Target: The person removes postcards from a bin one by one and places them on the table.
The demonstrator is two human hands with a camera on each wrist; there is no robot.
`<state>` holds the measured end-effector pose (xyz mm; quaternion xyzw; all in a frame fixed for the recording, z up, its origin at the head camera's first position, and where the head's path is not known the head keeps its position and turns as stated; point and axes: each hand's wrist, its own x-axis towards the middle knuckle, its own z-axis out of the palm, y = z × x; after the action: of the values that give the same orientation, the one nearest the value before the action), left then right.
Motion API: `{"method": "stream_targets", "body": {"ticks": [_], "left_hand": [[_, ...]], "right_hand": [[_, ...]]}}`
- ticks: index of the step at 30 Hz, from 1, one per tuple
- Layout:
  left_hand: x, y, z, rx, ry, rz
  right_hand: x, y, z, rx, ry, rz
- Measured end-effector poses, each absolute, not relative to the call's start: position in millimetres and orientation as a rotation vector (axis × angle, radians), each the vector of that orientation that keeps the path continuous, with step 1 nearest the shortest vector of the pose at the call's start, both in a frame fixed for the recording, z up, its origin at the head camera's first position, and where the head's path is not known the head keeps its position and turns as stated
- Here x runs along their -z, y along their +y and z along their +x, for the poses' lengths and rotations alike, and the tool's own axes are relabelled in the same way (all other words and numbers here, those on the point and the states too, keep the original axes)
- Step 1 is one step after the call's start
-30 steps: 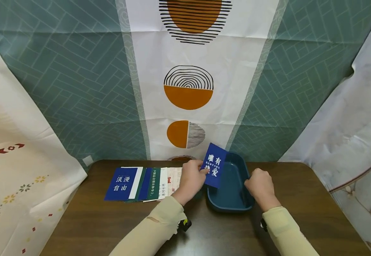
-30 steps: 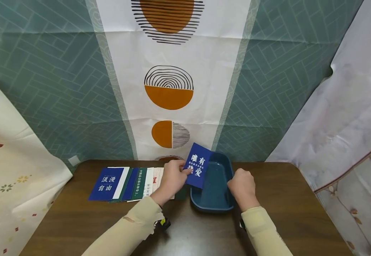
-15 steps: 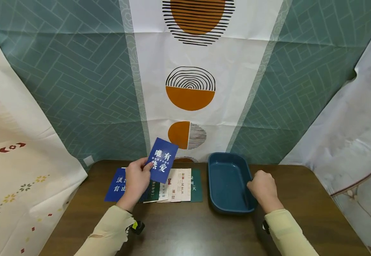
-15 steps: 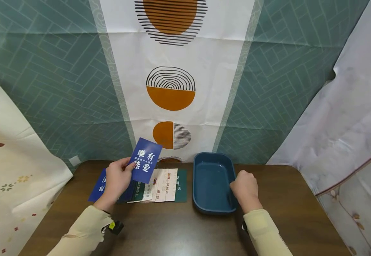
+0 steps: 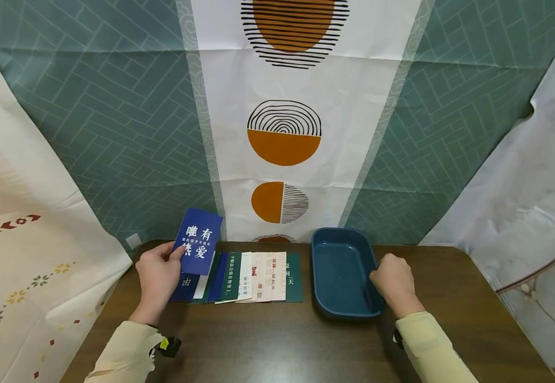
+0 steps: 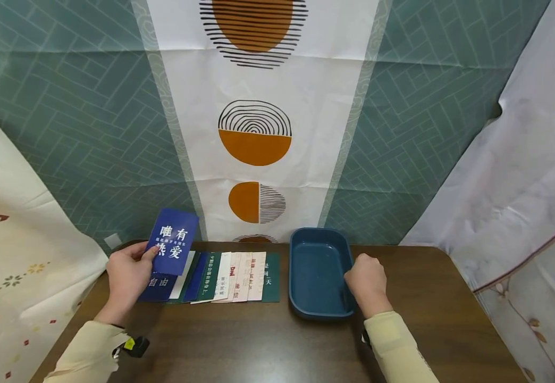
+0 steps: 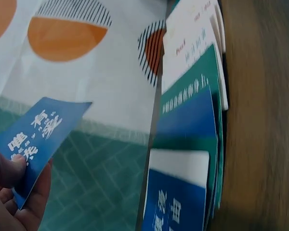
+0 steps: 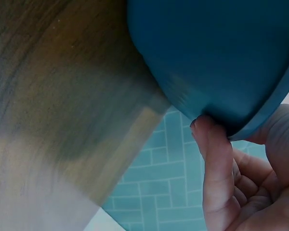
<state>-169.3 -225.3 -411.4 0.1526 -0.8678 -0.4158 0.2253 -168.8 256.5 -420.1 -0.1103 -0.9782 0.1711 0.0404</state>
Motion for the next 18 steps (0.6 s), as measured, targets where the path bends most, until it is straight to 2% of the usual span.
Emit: {"method": "stream_targets", "body": {"ticks": [10, 18], "left_hand": [[421.2, -264.6, -165.6, 1.094, -2.368, 0.604], [445.8, -290.3, -165.4, 1.044, -2.417, 0.688]], "right_hand": [[424.0, 261.9, -169.4, -0.517, -3.016, -0.379], [425.2, 260.9, -172.1, -0.504, -2.994, -0.326]]}}
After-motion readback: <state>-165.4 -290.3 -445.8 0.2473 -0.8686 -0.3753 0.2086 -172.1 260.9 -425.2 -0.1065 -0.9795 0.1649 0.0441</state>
